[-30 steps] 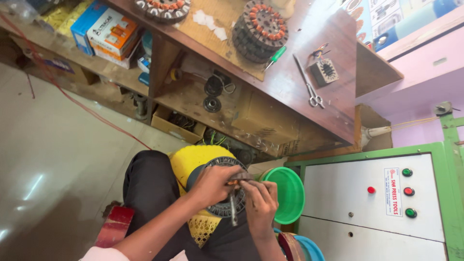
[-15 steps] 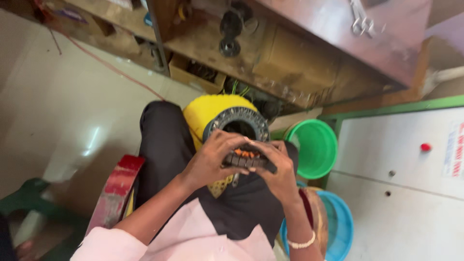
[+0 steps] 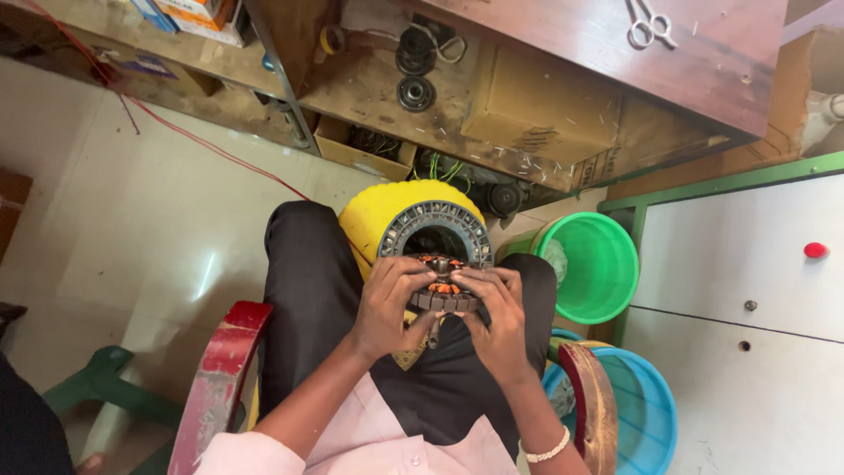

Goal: The person uses a screwdriver to adjust copper windings on a motor stator held on a yellow support. They also cut a small piece of white material with scissors and place it into the stator slots.

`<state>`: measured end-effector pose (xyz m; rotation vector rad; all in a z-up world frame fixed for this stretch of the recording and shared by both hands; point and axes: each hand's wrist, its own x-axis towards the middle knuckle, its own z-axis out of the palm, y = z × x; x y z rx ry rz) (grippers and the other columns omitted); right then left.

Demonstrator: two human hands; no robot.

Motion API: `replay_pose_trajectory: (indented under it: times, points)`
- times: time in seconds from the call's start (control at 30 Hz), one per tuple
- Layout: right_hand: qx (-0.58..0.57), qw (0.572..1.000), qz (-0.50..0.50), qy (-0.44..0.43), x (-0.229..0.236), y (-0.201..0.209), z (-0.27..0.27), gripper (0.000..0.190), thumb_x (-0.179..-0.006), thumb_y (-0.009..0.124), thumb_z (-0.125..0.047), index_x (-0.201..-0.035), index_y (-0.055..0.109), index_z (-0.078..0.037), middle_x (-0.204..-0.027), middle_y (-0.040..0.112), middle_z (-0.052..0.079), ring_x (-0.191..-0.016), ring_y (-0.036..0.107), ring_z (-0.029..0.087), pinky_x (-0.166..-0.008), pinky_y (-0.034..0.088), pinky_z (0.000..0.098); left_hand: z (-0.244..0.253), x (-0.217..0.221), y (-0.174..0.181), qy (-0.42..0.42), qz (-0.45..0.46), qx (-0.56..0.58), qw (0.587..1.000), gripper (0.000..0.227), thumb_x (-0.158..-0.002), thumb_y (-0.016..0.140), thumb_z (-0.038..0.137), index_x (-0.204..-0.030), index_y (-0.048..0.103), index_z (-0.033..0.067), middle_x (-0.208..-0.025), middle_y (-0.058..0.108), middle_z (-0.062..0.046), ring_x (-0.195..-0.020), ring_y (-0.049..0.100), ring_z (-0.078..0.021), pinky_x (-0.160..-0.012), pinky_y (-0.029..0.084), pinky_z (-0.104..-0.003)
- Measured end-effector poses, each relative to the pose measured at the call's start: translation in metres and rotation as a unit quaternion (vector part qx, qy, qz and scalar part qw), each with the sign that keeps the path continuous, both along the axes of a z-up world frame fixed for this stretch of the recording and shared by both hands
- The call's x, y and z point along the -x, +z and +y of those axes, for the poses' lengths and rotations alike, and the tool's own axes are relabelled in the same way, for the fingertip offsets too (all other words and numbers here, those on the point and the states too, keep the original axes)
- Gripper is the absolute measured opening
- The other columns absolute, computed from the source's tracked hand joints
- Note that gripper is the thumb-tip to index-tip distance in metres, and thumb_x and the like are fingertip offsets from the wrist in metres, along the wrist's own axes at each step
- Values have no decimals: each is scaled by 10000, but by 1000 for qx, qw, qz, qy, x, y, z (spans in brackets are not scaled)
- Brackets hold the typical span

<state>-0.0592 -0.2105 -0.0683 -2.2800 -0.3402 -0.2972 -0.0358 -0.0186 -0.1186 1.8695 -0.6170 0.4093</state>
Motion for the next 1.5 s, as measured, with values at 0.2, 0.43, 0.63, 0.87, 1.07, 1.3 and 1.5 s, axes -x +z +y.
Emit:
replay_pose_trajectory:
  times: [0.2, 0.43, 0.63, 0.87, 1.07, 1.3, 1.5]
  points:
    - [-26, 998, -16, -53, 9, -8, 7, 426, -750, 835, -58, -1151, 690, -70, -1193, 718, 53, -1145, 617, 297, -999, 517, 403, -4, 3, 4, 18, 0, -4, 1000, 493, -693, 847, 171, -1114, 626, 39, -1140, 642, -144, -1075, 625, -360, -944, 483, -468]
    - [-34, 997, 0, -66, 12, -11, 11, 433, -735, 805, 14, -1141, 682, -68, -1192, 708, 66, -1154, 604, 303, -1002, 514, 414, -6, 4, 4, 29, -1, -7, 1000, 476, -707, 817, 182, -1105, 600, 37, -1120, 632, -146, -1057, 608, -356, -923, 468, -474]
    - [-47, 996, -3, -71, 12, -13, 13, 428, -742, 788, 51, -1137, 671, -64, -1185, 702, 77, -1163, 603, 308, -1009, 509, 417, -10, 4, 3, 40, 1, -2, 999, 468, -712, 810, 183, -1101, 595, 37, -1114, 627, -146, -1046, 603, -351, -920, 463, -473]
    - [-53, 997, 9, -63, 10, -10, 10, 413, -757, 803, 8, -1144, 683, -75, -1186, 708, 71, -1174, 607, 299, -1032, 504, 412, -12, 6, 1, 50, 13, 10, 999, 475, -708, 809, 186, -1106, 598, 37, -1110, 616, -152, -1058, 596, -353, -933, 469, -472]
    - [-86, 994, 46, -53, 8, -8, 8, 434, -774, 790, -3, -1192, 689, -64, -1224, 686, 79, -1225, 588, 294, -1063, 495, 410, -11, 4, -7, 40, 26, 25, 999, 467, -692, 817, 165, -1100, 617, 59, -1095, 623, -134, -1045, 594, -339, -923, 466, -460]
    - [-101, 992, 52, -60, 10, -10, 5, 437, -732, 818, 8, -1149, 717, -79, -1204, 710, 71, -1193, 616, 279, -1031, 514, 390, -4, 0, -8, -3, 65, 61, 996, 527, -715, 863, 180, -1177, 657, 34, -1120, 661, -123, -1044, 617, -318, -924, 493, -423]
    - [-87, 992, 9, -87, 10, -14, 14, 383, -752, 762, 43, -1114, 683, -54, -1190, 699, 77, -1199, 608, 282, -1051, 510, 405, -11, -2, -5, 31, 15, 41, 999, 463, -661, 833, 170, -1052, 627, 34, -1045, 669, -130, -992, 625, -334, -898, 484, -435]
